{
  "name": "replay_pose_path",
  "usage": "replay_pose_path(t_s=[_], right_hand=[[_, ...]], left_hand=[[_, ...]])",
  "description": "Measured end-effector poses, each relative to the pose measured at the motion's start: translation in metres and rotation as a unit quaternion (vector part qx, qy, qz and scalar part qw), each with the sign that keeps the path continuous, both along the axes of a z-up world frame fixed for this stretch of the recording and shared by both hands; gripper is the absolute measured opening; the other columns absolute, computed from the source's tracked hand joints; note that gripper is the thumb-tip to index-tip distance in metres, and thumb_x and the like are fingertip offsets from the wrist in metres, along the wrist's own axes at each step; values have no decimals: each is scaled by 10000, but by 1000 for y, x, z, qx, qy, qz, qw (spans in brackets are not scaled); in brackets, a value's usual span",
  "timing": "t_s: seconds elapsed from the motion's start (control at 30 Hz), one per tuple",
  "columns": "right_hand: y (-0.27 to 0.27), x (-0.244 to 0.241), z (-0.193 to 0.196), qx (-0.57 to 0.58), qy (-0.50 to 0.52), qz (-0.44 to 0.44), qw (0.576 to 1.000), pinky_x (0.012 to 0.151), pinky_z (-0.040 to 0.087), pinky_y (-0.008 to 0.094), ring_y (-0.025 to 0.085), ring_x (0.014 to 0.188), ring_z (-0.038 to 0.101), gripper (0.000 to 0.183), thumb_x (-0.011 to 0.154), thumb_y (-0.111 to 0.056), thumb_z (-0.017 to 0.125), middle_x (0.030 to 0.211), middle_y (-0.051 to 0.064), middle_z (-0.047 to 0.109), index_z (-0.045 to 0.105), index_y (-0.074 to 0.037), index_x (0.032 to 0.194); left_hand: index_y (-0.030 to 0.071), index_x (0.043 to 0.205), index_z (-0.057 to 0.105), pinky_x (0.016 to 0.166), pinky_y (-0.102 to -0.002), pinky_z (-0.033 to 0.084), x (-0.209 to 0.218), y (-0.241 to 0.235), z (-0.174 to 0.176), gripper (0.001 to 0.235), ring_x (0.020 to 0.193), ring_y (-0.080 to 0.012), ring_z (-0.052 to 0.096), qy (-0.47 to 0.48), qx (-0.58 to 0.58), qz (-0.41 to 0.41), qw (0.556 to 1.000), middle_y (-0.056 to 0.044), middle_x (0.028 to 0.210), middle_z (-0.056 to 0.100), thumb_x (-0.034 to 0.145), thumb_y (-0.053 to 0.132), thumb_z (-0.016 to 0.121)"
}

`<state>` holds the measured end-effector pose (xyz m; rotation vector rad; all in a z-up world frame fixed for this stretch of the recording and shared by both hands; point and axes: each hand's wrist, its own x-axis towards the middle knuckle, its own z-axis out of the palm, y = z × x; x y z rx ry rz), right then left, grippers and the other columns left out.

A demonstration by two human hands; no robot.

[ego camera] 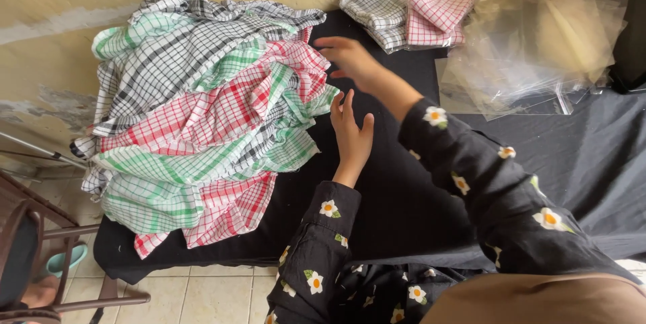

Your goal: Folding checkered cloths and packaging them into individual plastic bags.

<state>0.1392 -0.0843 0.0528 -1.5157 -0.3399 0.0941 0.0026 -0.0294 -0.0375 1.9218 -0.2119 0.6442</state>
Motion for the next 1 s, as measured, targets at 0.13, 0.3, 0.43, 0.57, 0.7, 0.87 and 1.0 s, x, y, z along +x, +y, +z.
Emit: replay_pose_path(t_s=[0.13,0.3,0.43,0.57,0.7,0.87,1.0], right_hand=[[60,8,-9,-211,-387,-65,895,992,536,557,485,1254,587,394,957,-206,751,1402,252,560,680,-36,1305],[105,11,3,-488,-383,-93,779,907,574,538,321,1348,393,467,1017,-229,573,1660,10,232,543,-161,1478],[113,25,3,-491,-373,-96,781,898,573,515,291,1333,391,433,1032,-231,515,1652,-23,260,567,-145,1454],[111,46,-7,-442,-371,-79,813,912,599,501,324,1286,497,463,1028,-204,500,1587,-7,382,515,-91,1476],[89,64,-15,-301,-431,-81,847,1029,563,461,406,1295,587,476,951,-25,578,1504,177,498,556,52,1421],[44,37,17,-264,-447,-92,850,1058,509,558,488,1297,547,538,936,65,505,1523,255,465,497,57,1474],[-9,-19,58,-334,-415,-94,841,1142,465,468,415,1455,434,581,953,149,394,1633,208,316,374,100,1532]], left_hand=[[74,1490,445,1150,-535,358,17,10,-16,648,1420,-419,352,-66,-10,29,997,-186,1520,314,886,174,657],[105,1427,490,1180,-587,227,25,35,-5,687,1419,-450,278,-107,-57,244,962,-191,1616,163,782,131,724],[142,1547,374,1178,-637,179,14,69,36,752,1450,-465,215,-143,-179,296,927,-199,1545,231,866,19,668],[148,1597,260,1171,-719,141,-4,90,72,718,1513,-471,19,-141,-313,287,894,-225,1624,-10,969,-12,570],[193,1557,422,1226,-631,151,8,102,55,665,1528,-450,-46,-115,-289,304,901,-221,1619,-85,951,-30,585],[292,1497,542,1201,-621,95,23,99,35,652,1538,-498,-27,-100,-136,359,918,-267,1652,-106,916,26,675],[258,1548,454,1220,-656,141,15,94,37,610,1597,-429,-89,-90,-141,332,928,-166,1697,-199,978,127,625]])
